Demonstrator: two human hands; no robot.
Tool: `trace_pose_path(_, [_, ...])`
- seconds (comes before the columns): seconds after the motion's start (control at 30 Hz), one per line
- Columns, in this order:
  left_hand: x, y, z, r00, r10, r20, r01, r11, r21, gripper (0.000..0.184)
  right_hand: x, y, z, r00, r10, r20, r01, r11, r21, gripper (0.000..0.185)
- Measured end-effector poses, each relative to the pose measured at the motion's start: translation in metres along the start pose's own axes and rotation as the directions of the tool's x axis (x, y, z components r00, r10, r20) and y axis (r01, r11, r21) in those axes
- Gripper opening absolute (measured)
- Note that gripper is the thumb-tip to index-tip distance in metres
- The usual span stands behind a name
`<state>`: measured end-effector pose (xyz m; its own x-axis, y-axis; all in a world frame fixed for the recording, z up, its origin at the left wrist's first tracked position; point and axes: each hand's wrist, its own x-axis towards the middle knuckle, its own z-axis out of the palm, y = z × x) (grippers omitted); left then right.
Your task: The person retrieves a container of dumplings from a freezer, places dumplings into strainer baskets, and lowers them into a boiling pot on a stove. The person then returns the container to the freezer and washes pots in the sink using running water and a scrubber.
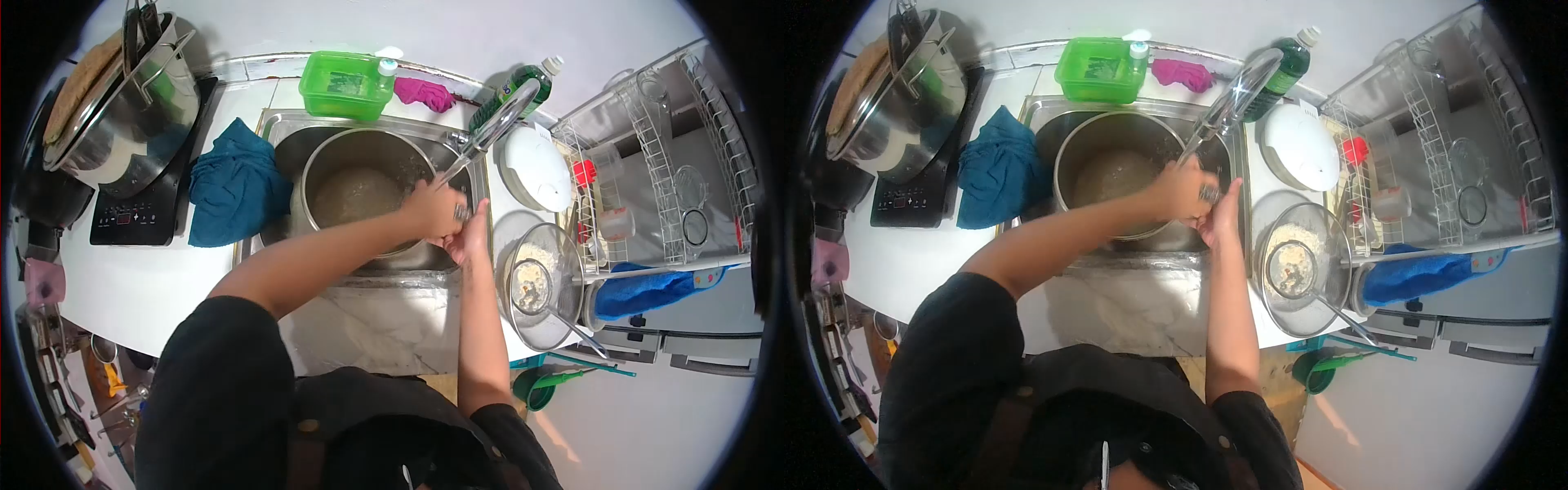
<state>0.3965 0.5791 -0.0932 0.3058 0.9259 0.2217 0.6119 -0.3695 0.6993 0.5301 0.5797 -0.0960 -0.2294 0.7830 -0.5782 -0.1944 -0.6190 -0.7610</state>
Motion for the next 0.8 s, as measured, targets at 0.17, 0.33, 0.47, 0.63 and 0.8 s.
trace_pose_path(0.17, [-0.105, 0.023, -0.046, 0.938, 0.007, 0.345, -0.072, 0.982, 0.176, 0.033, 0.019, -0.009, -0.007, 0.997, -0.074, 0.026, 0.078, 0.976, -0.204, 0.071])
trace_pose_path(0.33, [-0.113, 0.011, -0.09, 0.78, -0.029, 0.626, -0.161, 0.956, 0.244, 0.031, 0.042, -0.022, 0.021, 0.985, -0.146, 0.088, 0.169, 0.919, -0.356, 0.028])
trace_pose_path(0.47, [-0.067, 0.012, -0.004, 0.969, 0.217, 0.117, -0.23, 0.966, 0.117, 0.023, 0.043, -0.027, 0.022, 0.986, -0.072, 0.153, 0.135, 0.883, -0.45, 0.019])
trace_pose_path(0.63, [-0.043, 0.012, -0.003, 0.966, 0.2, 0.165, -0.196, 0.98, -0.041, 0.022, 0.069, -0.035, -0.004, 0.981, -0.068, 0.184, 0.153, 0.851, -0.502, 0.012])
trace_pose_path(0.8, [-0.11, -0.008, -0.078, 0.808, 0.268, 0.525, -0.268, 0.96, -0.078, 0.032, 0.056, -0.03, 0.028, 0.949, -0.29, 0.127, 0.287, 0.617, -0.733, 0.027])
